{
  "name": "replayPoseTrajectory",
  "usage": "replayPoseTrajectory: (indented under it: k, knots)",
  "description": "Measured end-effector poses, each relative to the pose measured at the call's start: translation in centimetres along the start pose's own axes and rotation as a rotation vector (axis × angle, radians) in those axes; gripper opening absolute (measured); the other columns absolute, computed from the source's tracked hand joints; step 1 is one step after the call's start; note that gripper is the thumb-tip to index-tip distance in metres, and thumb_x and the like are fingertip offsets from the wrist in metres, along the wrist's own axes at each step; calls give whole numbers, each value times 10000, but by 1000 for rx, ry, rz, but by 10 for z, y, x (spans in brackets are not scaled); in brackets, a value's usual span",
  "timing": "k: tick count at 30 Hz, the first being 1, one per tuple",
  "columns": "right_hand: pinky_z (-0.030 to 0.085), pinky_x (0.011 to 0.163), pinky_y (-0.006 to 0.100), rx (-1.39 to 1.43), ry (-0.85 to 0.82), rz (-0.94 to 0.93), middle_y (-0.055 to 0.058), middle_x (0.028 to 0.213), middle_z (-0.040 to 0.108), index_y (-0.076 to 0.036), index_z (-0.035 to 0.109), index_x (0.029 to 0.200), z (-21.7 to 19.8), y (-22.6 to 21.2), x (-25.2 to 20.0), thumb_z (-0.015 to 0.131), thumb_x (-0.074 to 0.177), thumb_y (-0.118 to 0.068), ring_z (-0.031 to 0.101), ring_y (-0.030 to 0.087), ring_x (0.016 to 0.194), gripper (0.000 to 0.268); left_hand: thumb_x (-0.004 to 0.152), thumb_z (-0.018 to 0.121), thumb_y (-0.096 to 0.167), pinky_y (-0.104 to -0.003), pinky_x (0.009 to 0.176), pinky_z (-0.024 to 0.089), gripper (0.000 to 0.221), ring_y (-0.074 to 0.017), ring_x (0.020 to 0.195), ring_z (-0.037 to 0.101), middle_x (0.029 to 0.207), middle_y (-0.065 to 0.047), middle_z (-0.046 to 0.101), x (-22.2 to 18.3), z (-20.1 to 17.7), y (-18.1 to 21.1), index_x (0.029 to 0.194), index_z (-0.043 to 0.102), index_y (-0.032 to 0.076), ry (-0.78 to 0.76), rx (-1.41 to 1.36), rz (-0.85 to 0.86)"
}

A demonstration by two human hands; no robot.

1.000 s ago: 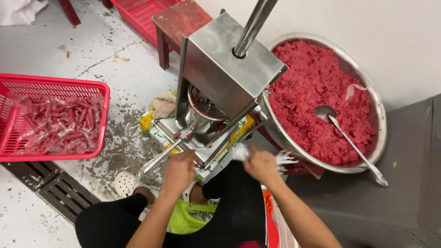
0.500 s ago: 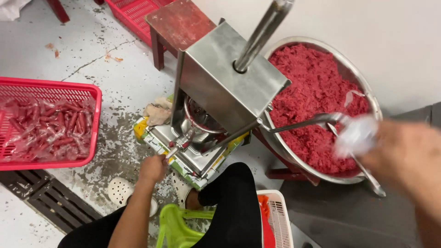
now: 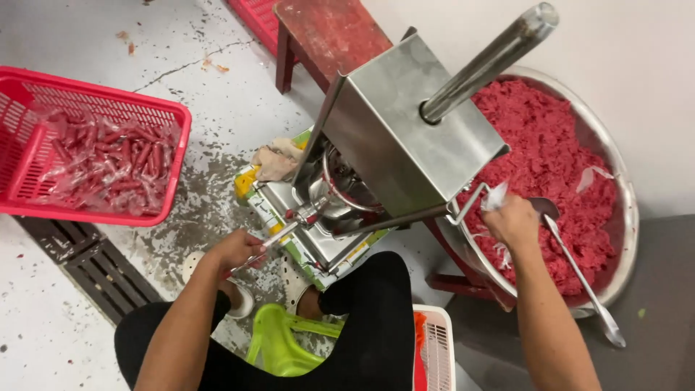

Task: The person operates a manual sausage-stuffing machine, filling clear casings with ground meat from a large metal bowl. They repeatedly crank the handle, guide the casing, and place the filled sausages into a red basket.

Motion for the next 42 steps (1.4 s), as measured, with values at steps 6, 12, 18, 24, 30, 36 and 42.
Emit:
replayPoseTrajectory:
  k: [6, 12, 18, 24, 30, 36, 42]
  knots:
    - [541, 918, 595, 176, -191, 57, 260, 989, 765, -70, 803, 988, 53, -18, -12, 734, 672, -383, 703, 458, 1079, 450, 960, 711, 168, -386, 541, 618, 293, -310, 741, 798, 931, -217, 808, 8, -10, -32, 1169, 746, -34, -17, -20, -46]
    - [564, 924, 562, 94, -190, 85, 200, 1067, 771, -155, 808, 1077, 11, -47, -23, 739, 686, -462, 713, 410, 1090, 502, 966, 713, 199, -362, 534, 588, 257, -263, 726, 782, 874, -164, 799, -23, -12, -29, 1122, 773, 4, 10, -68, -83]
    - [555, 558, 425, 233, -68, 221, 156, 795, 710, 1, 657, 1014, -169, -38, -36, 640, 1068, -317, 684, 288, 620, 323, 1007, 562, 188, -333, 589, 458, 222, -193, 627, 590, 741, -71, 674, -53, -3, -10, 1003, 747, 64, 79, 219, 5]
    - [364, 503, 381, 481, -130, -93, 250, 595, 726, 78, 879, 815, -237, -21, -135, 818, 892, -191, 608, 312, 519, 286, 1009, 618, 154, -417, 745, 673, 227, -253, 980, 747, 1142, -89, 704, -115, 10, 35, 1215, 588, 63, 122, 1075, -106]
    - [406, 554, 376, 504, -601, -996, -20, 619, 508, -157, 560, 805, -72, -222, -301, 573, 1050, -338, 494, 175, 529, 305, 1136, 391, 339, -197, 666, 687, 404, -107, 791, 765, 966, -56, 734, -164, -51, 77, 1052, 686, 76, 161, 1086, -316]
    - [486, 652, 484, 277, -335, -443, 78, 816, 734, -182, 634, 1012, 57, -172, -233, 608, 824, -275, 707, 333, 782, 211, 1055, 308, 395, -603, 1223, 186, 743, -456, 1514, 246, 1655, -302, 248, -198, -104, 116, 1622, 151, -57, 904, 824, 25]
    - [546, 766, 512, 379, 112, -356, 88, 1194, 715, -156, 645, 1219, 20, -162, -268, 625, 681, -187, 688, 345, 994, 540, 1045, 500, 260, -315, 522, 544, 616, -153, 624, 632, 1310, -44, 697, -223, 82, 139, 1618, 276, 250, 272, 229, -42]
Point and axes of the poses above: each hand's wrist, its own x-axis towards the middle knuckle, its own z-axis out of the palm, y = z × x, the point moved 6 cm from there along x, towards the middle knuckle
